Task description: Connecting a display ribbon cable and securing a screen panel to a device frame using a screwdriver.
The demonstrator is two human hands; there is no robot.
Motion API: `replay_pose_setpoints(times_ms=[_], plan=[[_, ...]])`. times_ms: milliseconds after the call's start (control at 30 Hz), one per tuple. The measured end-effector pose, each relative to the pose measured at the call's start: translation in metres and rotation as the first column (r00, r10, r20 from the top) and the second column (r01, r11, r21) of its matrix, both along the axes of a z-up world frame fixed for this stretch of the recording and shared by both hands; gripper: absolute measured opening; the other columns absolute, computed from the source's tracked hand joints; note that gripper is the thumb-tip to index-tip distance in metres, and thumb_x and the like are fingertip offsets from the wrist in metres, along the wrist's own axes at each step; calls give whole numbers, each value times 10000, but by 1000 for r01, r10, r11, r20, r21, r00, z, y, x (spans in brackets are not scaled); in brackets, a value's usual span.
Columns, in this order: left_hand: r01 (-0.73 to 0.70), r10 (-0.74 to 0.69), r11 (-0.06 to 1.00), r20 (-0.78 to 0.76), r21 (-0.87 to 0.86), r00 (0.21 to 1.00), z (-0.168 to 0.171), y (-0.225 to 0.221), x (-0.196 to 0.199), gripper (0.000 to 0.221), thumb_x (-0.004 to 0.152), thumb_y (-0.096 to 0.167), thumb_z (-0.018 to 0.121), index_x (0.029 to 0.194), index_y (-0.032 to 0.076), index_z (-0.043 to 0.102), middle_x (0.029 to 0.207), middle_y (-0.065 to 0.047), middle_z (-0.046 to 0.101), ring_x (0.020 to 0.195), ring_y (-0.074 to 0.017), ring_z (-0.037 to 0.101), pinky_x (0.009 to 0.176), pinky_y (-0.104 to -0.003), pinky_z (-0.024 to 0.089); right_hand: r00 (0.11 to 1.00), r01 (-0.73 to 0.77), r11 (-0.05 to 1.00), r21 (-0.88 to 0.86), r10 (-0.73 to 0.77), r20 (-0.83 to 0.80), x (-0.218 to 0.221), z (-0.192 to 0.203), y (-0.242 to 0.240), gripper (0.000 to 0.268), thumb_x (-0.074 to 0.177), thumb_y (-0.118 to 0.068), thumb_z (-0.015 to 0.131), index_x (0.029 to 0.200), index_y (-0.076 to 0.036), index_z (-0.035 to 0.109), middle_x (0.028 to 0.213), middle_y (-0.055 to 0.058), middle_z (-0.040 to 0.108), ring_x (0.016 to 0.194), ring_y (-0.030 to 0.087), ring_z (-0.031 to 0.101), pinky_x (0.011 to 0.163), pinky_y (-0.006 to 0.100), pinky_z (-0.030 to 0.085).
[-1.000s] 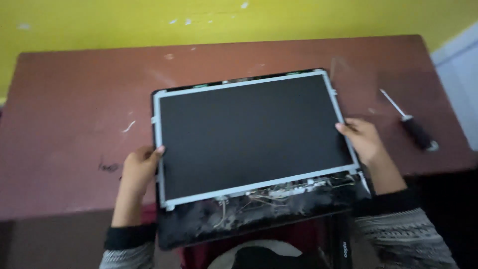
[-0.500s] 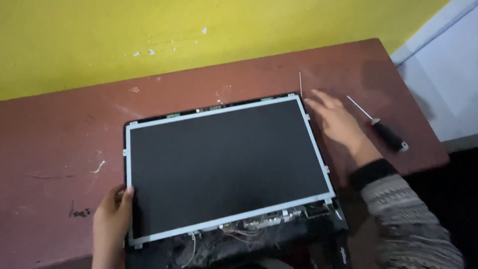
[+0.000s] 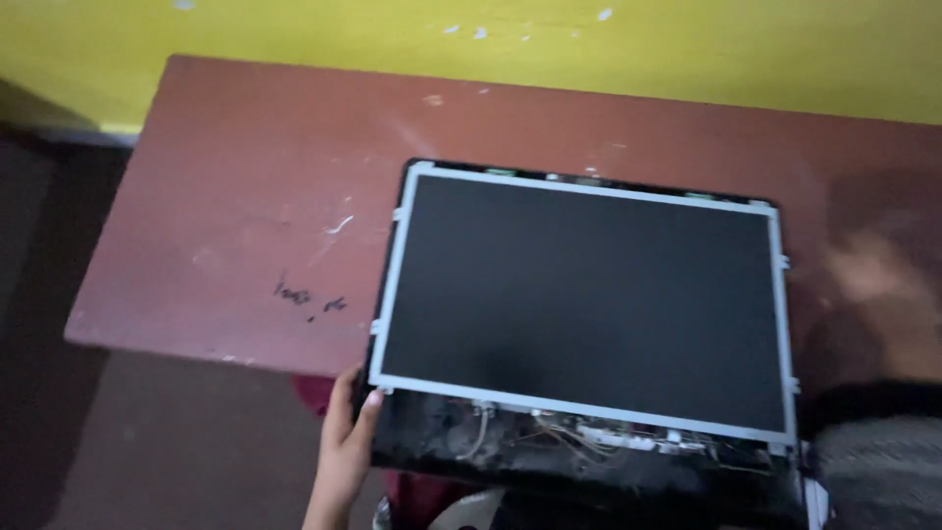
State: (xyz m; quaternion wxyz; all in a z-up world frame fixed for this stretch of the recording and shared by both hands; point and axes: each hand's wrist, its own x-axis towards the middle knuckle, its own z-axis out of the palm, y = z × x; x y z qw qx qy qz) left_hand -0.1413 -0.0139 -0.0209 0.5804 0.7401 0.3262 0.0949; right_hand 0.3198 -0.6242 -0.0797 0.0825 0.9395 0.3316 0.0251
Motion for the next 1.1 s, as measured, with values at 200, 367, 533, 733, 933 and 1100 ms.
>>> replay_pose_setpoints(times_ms=[200, 367, 533, 733, 933, 1100], plan=[[102, -102, 986, 4, -130, 995, 20, -2, 2, 675, 948, 513, 451, 1471, 89, 409, 1459, -89, 554, 1373, -199, 509, 1111, -361, 388, 977, -38, 848, 528, 143, -159, 0, 37, 16, 280, 931, -179, 546, 1197, -109, 597, 1269, 156, 597, 1183, 310, 603, 1000, 412, 551], [202, -202, 979, 96, 4, 975, 38, -2, 10, 665, 1001, 503, 380, 1477, 39, 379, 1486, -138, 530, 1398, -258, 495, 1126, -406, 369, 941, 82, 536, 840, 235, -243, -66, 102, 126, 177, 975, -156, 533, 1132, -97, 591, 1206, 178, 604, 1086, 315, 631, 918, 422, 607], [201, -217, 972, 142, 119, 966, 18, -5, 2, 741, 992, 591, 366, 1444, 5, 401, 1368, -183, 576, 1272, -297, 590, 1048, -394, 440, 886, 222, 105, 969, 392, -246, -173, 178, 339, 93, 1019, -131, 522, 1067, -85, 587, 1143, 201, 613, 989, 319, 660, 835, 431, 664], [138, -128, 990, 245, -25, 961, 19, -7, -1, 529, 1021, 414, 432, 1396, 44, 485, 1300, -127, 636, 1207, -241, 613, 1031, -354, 449, 766, 207, 143, 968, 592, -251, -248, 131, 527, 333, 1099, -267, 458, 1050, 41, 575, 1016, 205, 651, 755, 300, 752, 729, 358, 687], [107, -74, 977, 176, -182, 982, 23, -1, -2, 530, 1016, 454, 375, 1325, 64, 558, 1243, -82, 705, 1143, -220, 673, 943, -360, 510, 700, -3, 575, 818, 586, -409, -248, 105, 570, 179, 1077, -131, 441, 1037, -45, 593, 904, 100, 742, 905, 198, 800, 859, 308, 647], [136, -113, 978, 148, -156, 983, 26, 2, -1, 578, 1020, 496, 318, 1322, 64, 556, 1223, -78, 695, 1112, -238, 681, 894, -390, 509, 679, 30, 512, 858, 620, -394, -251, 101, 573, 285, 1104, -181, 385, 1054, 17, 584, 1003, 137, 675, 896, 237, 794, 848, 318, 670]])
